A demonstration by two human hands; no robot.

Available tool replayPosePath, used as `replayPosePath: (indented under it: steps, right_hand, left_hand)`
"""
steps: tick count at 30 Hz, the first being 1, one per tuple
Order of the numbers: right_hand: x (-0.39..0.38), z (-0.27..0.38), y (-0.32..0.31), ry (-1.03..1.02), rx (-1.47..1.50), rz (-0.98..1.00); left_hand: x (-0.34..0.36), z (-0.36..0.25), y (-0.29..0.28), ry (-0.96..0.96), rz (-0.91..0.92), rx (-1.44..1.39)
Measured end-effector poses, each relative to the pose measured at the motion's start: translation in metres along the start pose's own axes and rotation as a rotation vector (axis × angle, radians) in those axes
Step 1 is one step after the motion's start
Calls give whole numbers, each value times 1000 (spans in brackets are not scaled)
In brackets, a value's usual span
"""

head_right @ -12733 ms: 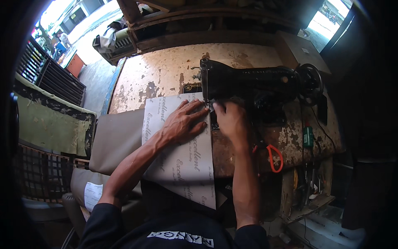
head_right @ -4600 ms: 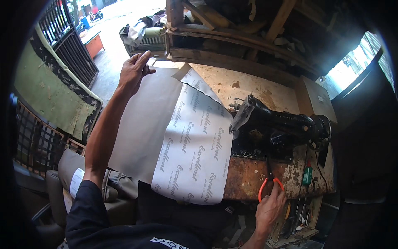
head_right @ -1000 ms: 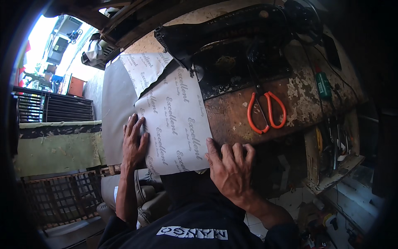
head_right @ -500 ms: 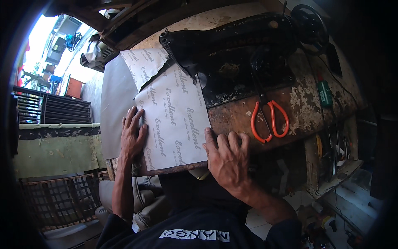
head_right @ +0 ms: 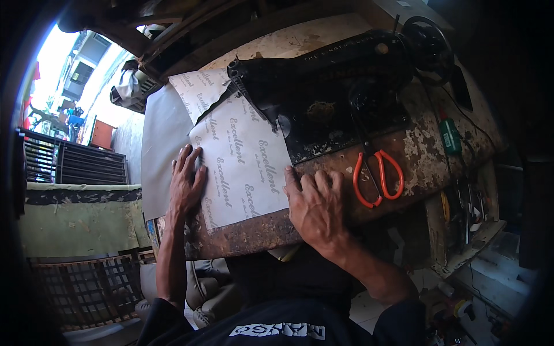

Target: The person aligns a paper template over a piece of brown upholstery material on a workbench, then cuts along the edge of the paper using shears.

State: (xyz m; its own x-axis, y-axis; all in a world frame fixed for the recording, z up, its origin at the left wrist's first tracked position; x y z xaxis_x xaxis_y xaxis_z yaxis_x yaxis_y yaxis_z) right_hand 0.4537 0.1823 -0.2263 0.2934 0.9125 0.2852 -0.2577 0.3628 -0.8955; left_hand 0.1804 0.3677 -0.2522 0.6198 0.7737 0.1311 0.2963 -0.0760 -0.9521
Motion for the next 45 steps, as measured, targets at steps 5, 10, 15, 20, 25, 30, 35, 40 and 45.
replayPosePath:
  steps: [5,10,15,20,25,30,35,40,45]
  right_hand:
    - [11,1,6,-8,-24,-11]
    - [26,-3,16,7,-9,2]
    - [30,-5,25,20,-20,-22]
    - [35,-2,26,53,-25,7]
    - [39,2,22,37,-77,55]
    - [49,-1,18,100,-8,199]
    - [91,-21,17,377,490,175]
    - [151,-65,66,517,1473,558]
    - [170,-48,75,185,1457,426]
  left_hand:
    - [14,12,1,3,-5,8]
    - [36,19,1,18,-10,-2]
    - [51,22,-3,29,3,19]
    - [59,33,-5,30,-49,12]
    - [74,44,2,13,-60,7]
    - [81,55,3,31,-49,26]
    - [81,73,-10,64,73,-60]
    - [64,127,-30,39,16,68]
    - [25,134,-31,-181,29,81]
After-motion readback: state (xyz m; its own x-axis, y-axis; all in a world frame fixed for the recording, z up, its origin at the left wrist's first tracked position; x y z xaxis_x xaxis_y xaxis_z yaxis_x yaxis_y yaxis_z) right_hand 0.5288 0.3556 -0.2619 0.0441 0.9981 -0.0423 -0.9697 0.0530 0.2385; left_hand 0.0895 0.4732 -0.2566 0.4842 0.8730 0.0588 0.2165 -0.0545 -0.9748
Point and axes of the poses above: each hand's wrist, its own x-axis towards the middle knuckle, its own y-axis out of the palm, z = x × y, the point moved 3 cm from there along x, towards the middle knuckle, and after that the axes turned 11 degrees about y, right-handed, at the moved point
